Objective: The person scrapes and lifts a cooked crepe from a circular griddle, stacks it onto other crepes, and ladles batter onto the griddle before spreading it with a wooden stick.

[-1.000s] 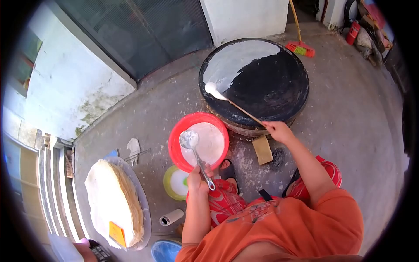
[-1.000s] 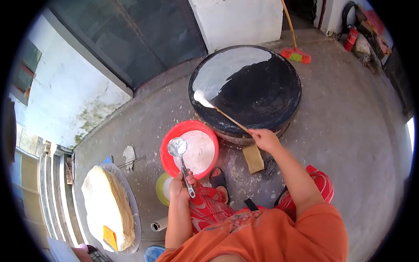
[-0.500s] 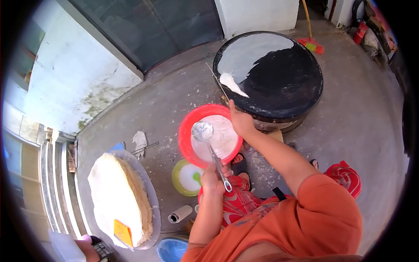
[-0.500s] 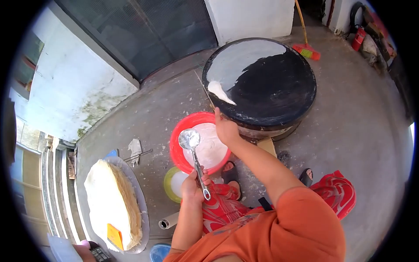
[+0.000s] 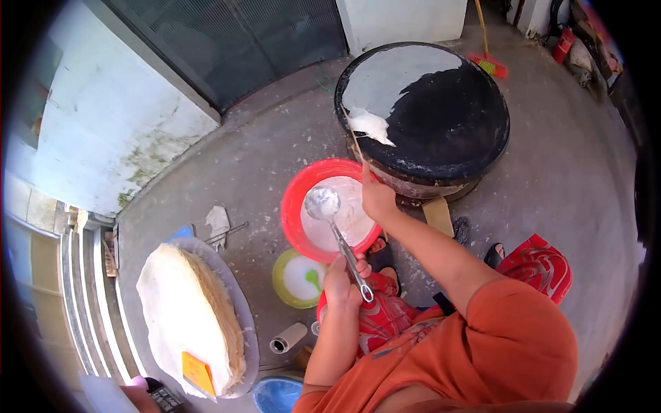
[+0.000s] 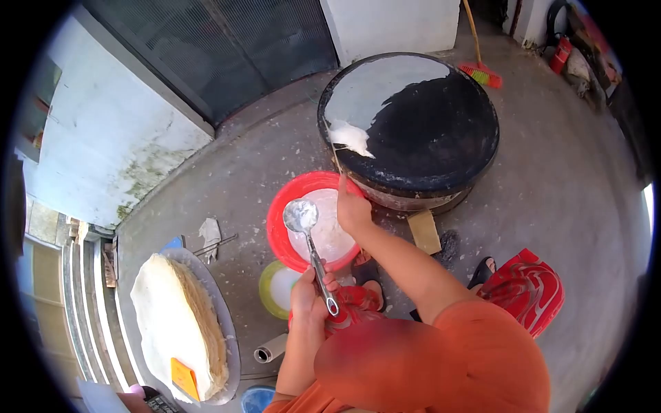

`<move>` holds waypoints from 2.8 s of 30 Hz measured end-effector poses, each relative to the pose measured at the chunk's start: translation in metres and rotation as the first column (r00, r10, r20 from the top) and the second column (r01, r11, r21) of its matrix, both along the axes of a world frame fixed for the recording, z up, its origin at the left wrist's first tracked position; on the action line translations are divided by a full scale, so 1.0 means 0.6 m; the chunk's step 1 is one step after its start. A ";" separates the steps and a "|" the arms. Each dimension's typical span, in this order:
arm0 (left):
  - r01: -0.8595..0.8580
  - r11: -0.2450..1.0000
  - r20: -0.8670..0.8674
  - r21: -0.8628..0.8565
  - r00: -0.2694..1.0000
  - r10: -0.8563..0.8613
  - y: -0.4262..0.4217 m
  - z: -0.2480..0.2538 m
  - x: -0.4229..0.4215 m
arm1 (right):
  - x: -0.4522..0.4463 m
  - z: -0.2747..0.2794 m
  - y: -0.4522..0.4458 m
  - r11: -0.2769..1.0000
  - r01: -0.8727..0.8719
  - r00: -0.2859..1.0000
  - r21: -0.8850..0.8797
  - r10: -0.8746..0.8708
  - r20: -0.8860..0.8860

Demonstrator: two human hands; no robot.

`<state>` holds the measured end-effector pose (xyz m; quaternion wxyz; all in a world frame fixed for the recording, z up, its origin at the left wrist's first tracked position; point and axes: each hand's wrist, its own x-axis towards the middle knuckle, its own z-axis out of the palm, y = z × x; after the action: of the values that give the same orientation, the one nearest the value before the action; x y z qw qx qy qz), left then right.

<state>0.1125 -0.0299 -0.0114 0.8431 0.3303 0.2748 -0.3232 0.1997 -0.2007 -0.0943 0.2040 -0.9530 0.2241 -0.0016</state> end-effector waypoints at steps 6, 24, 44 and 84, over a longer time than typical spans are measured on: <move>0.003 1.000 -0.016 -0.026 1.000 -0.003 0.008 0.003 -0.002 | -0.120 0.056 -0.001 0.972 0.166 0.980 0.168 -0.181 0.077; 0.022 0.998 0.013 0.056 1.000 -0.023 0.010 -0.001 -0.004 | -0.131 -0.014 -0.021 0.973 0.193 0.974 0.126 -0.205 0.093; 0.064 0.990 0.027 0.127 0.997 -0.068 -0.012 0.008 -0.009 | -0.247 -0.017 -0.066 0.995 0.096 0.991 -0.020 -0.098 -0.090; 0.034 0.983 0.003 0.182 0.999 -0.035 -0.087 0.003 -0.014 | -0.426 0.001 -0.457 0.875 0.418 0.882 -0.245 -0.326 0.341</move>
<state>0.1043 -0.0822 -0.0095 0.8047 0.4117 0.2946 -0.3102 -0.0559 -0.4748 -0.0934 0.0774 -0.9005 0.3697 -0.2156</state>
